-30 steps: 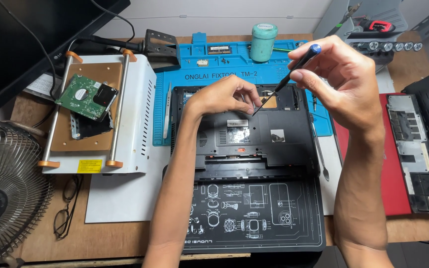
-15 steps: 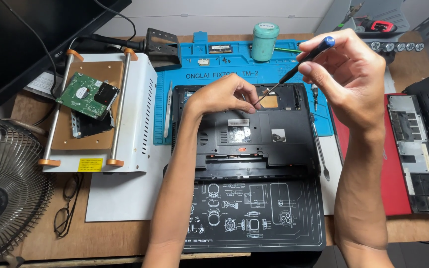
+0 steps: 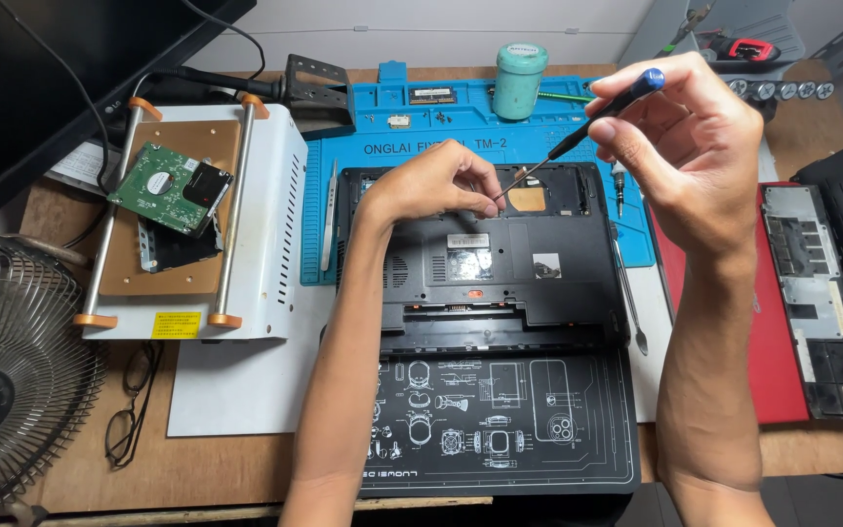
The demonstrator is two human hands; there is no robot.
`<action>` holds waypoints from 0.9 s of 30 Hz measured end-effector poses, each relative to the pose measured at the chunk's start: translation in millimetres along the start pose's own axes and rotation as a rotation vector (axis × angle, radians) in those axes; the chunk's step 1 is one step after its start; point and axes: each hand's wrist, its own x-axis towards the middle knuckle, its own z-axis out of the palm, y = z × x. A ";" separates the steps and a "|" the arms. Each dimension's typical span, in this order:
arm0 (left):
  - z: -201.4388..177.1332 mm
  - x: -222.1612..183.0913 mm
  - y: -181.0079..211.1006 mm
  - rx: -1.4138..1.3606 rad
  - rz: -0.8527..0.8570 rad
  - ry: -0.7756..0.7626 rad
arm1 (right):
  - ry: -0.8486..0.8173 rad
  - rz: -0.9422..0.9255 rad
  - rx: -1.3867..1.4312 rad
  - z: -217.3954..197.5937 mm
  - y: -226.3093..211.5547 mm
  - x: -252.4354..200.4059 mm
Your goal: The person is unscrewing various components from the inside of a laptop and eventually removes a large internal hardware module.
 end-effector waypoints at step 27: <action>-4.4 -13.8 14.0 -0.129 -0.045 0.161 | -0.284 -0.013 -0.281 1.6 2.1 7.0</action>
